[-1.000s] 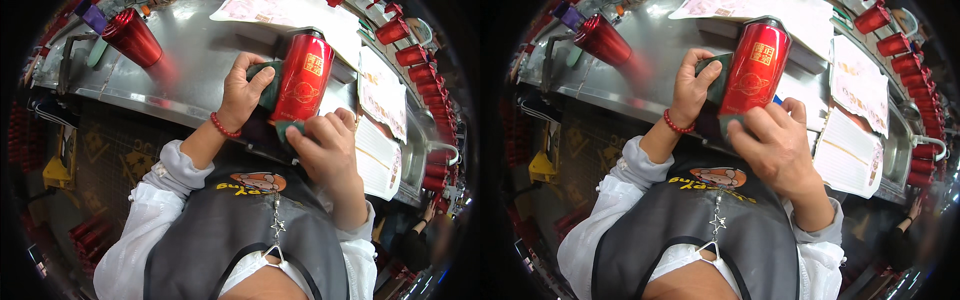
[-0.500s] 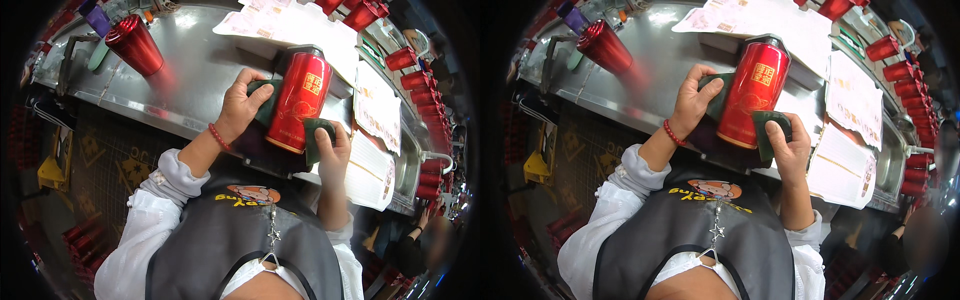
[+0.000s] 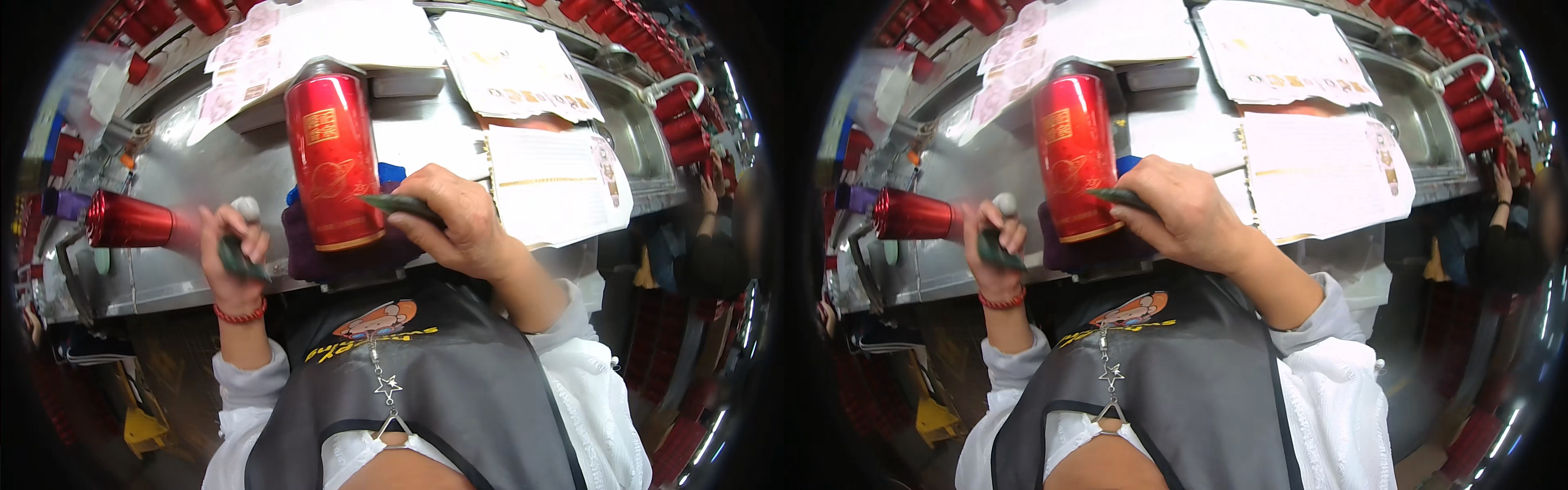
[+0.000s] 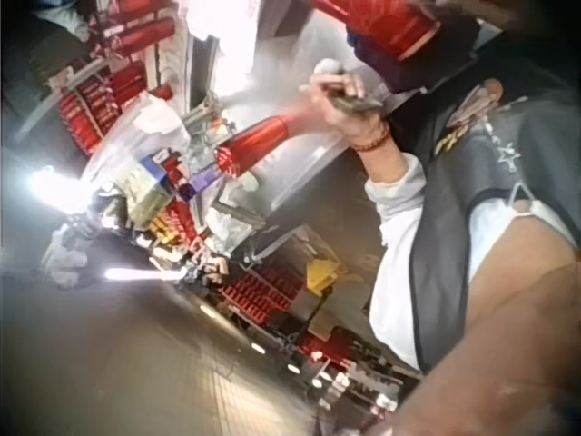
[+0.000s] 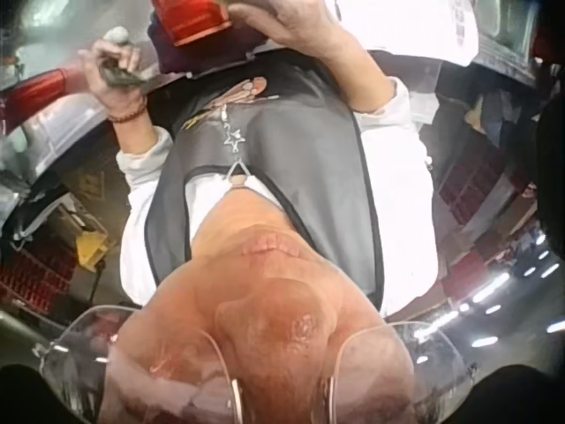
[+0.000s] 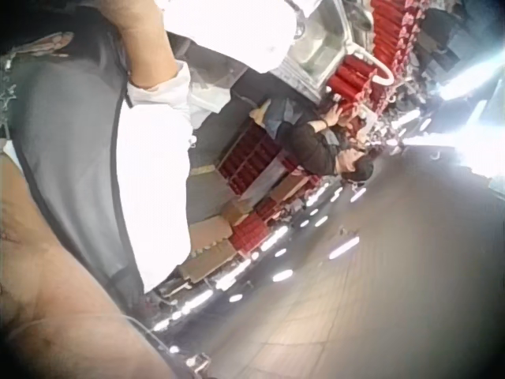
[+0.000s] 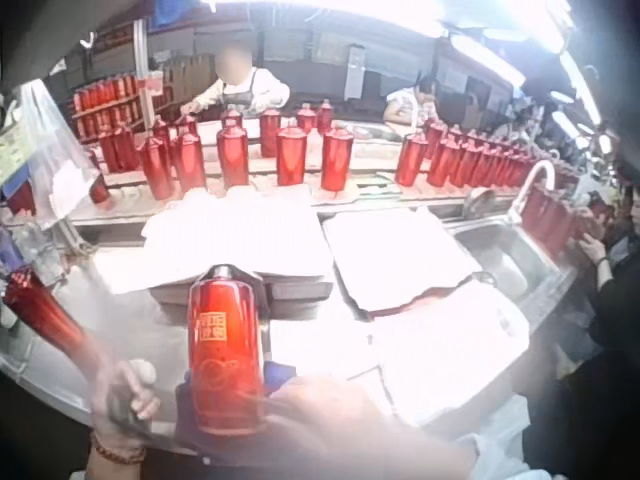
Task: The person scrubs and wipes red beverage cans on a metal workbench using a green sponge and a white cloth. They rotate each can to clean all sides, then place it aside. The person repeats this process for multiple cans.
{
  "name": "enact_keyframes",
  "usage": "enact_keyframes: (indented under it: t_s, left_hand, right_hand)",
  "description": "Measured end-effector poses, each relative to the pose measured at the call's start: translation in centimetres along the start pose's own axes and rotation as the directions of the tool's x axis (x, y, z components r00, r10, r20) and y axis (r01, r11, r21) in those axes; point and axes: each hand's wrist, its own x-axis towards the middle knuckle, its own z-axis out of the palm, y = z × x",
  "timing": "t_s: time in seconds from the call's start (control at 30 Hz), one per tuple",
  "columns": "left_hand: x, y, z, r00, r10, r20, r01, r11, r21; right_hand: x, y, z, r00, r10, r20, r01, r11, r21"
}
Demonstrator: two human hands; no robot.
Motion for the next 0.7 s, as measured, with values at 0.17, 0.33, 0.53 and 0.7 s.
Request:
enact_keyframes:
  t_s: [0.17,0.33,0.53,0.7]
  left_hand:
    - [-0.4,-3.0,6.2,0.974,0.165,0.158,-0.146,-0.08,0.986]
    - [0.6,-1.9,9.5,0.897,0.166,0.41,-0.324,-0.384,0.865]
    - [1.1,-2.8,9.2,0.869,0.211,0.447,-0.396,-0.245,0.885]
    - [0.9,-3.8,7.4,0.856,0.262,0.446,-0.4,-0.212,0.892]
  right_hand:
    - [-1.4,6.4,-6.0,0.986,0.08,-0.146,-0.123,0.942,-0.312]
    - [2.0,17.2,-13.2,0.975,0.221,0.008,-0.151,0.691,-0.707]
    - [9.4,23.8,-10.1,0.791,0.593,0.147,-0.218,0.5,-0.838]
    - [13.8,26.1,-8.8,0.752,0.607,0.258,-0.227,0.606,-0.763]
